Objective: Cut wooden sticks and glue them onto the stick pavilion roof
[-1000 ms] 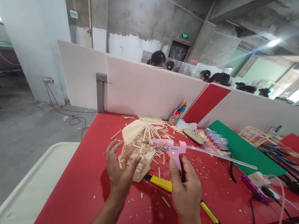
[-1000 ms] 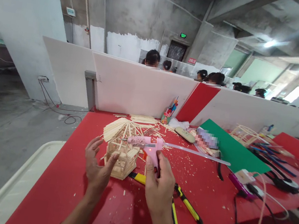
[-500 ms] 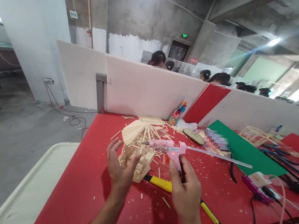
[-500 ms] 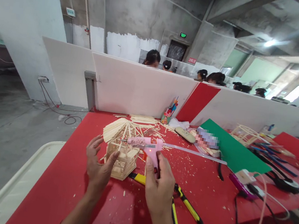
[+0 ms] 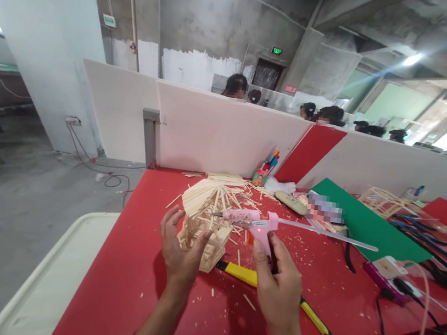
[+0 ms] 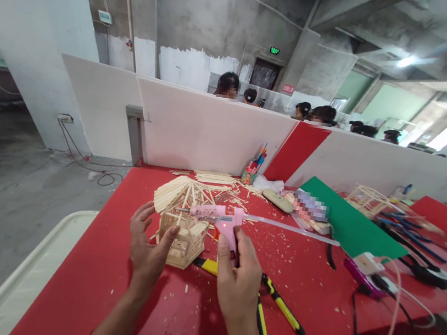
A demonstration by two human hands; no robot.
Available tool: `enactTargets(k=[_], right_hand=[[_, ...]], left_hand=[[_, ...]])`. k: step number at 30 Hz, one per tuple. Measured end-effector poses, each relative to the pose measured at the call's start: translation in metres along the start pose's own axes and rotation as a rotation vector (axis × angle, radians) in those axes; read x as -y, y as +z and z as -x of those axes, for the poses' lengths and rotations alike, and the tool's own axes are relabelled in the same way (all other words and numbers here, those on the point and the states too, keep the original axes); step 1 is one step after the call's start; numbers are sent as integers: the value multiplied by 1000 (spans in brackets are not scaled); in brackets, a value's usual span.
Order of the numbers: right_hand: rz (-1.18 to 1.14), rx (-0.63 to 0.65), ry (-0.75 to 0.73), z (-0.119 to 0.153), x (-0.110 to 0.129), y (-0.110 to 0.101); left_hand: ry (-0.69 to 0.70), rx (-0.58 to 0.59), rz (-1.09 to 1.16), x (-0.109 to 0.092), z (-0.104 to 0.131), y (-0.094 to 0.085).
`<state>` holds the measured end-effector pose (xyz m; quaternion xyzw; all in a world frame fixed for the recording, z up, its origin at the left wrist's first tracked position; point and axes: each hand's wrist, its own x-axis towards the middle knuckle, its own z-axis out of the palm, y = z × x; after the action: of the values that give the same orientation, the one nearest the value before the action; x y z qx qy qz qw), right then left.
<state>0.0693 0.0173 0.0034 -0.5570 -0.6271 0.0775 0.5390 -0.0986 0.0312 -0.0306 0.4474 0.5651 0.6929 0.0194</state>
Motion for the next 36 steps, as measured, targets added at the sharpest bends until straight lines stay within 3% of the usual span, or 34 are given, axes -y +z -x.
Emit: enactTargets(k=[36], right_hand=[[31, -32, -67, -5, 6, 0]], left_hand=[[20, 3, 16, -1, -1, 0]])
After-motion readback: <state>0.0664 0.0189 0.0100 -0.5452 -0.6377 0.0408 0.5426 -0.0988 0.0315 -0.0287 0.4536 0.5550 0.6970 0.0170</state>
